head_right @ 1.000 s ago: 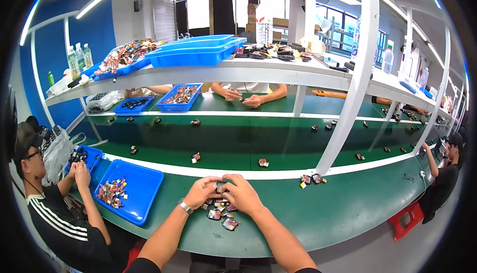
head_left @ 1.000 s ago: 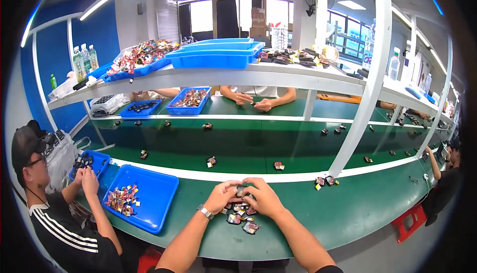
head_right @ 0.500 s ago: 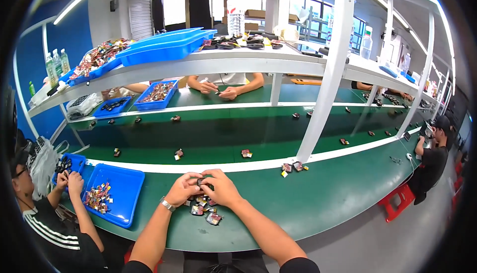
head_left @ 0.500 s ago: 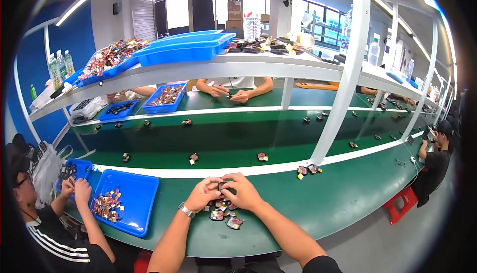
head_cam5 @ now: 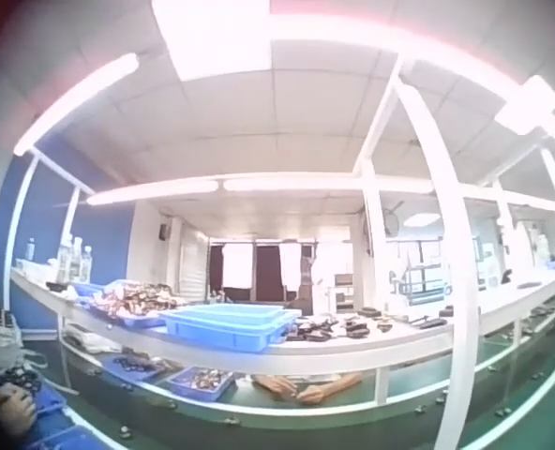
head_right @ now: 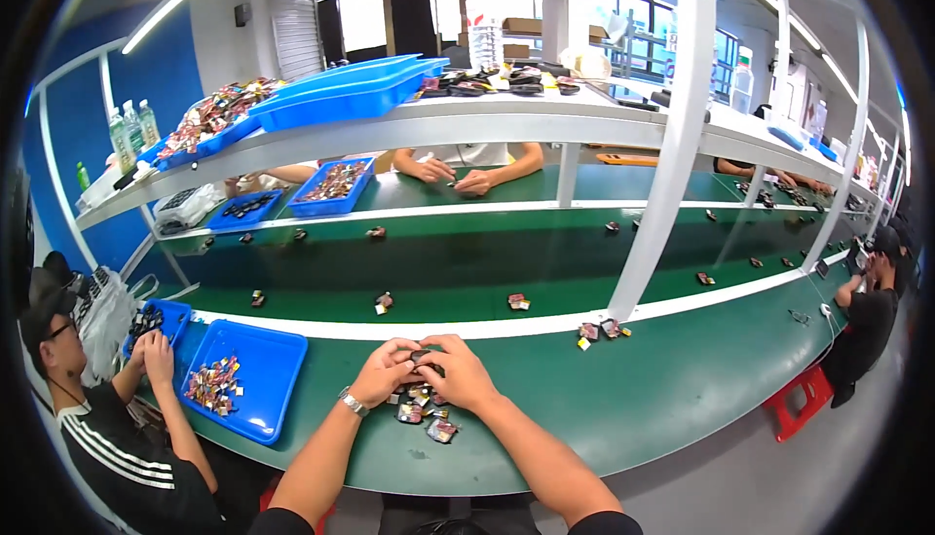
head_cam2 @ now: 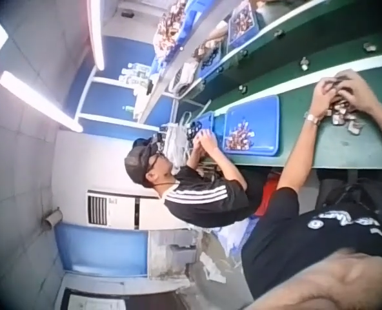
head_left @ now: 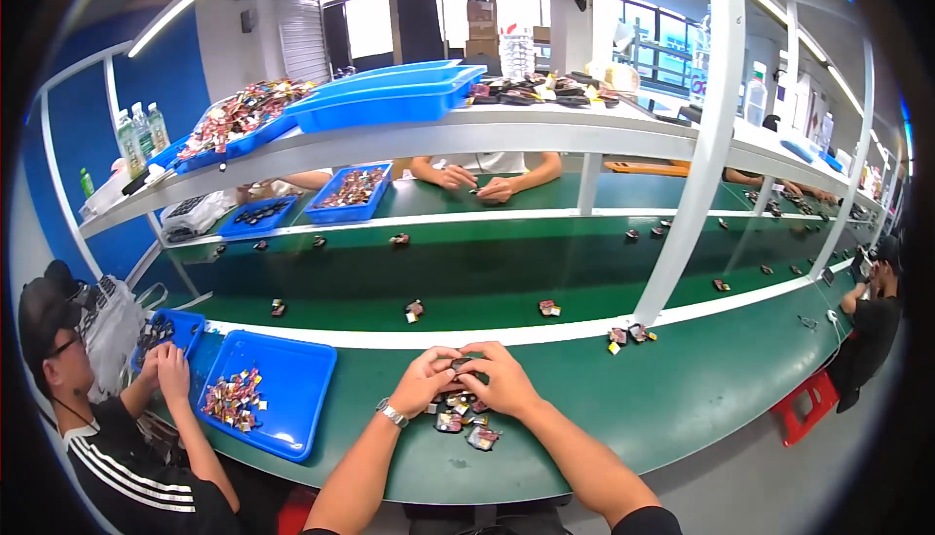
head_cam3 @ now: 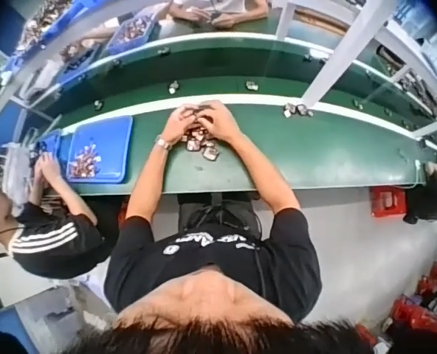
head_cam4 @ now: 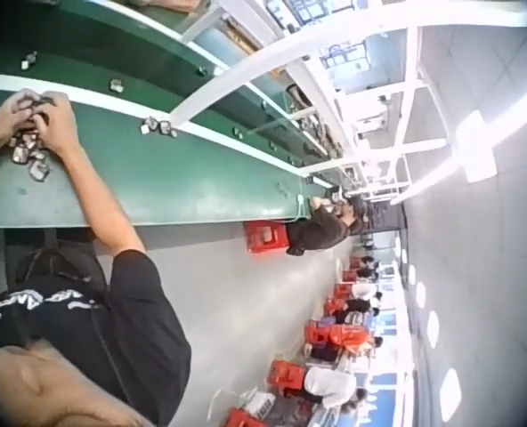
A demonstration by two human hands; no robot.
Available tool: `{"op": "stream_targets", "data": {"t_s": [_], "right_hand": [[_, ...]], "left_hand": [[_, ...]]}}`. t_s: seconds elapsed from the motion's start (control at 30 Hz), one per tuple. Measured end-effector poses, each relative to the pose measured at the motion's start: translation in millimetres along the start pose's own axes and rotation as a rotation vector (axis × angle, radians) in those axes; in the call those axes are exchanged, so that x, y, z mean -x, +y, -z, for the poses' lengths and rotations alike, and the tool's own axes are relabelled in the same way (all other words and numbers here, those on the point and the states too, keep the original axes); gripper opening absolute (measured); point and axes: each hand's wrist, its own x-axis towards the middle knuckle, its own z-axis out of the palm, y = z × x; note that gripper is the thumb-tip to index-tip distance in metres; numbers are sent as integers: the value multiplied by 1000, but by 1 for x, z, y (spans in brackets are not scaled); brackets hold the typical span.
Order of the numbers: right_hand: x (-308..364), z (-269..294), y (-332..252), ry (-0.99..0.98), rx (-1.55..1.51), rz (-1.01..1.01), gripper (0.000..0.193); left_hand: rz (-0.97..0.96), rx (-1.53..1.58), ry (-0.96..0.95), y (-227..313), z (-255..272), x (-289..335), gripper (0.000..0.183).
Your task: Manually assembling or sorting small electronic components on a production line workbench.
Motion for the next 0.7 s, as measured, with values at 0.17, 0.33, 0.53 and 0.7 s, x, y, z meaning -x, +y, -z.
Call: {"op": "stream_targets", "data": {"t_s": [0.17, 0.33, 0.53, 0.7], "right_hand": [[0, -12, 0, 118, 20, 6, 11], [0, -15, -4, 150, 7, -6, 12], [0, -13, -3, 145, -25, 13, 14], [-1, -14, -4, 155, -15, 9, 14]], "left_hand": [[-8, 32, -6, 0, 5, 1, 27], [6, 77, 4, -1, 6, 1, 27], [-2, 79, -14, -2, 7, 1, 26], [-4, 86, -12, -5, 8, 1, 25]]}}
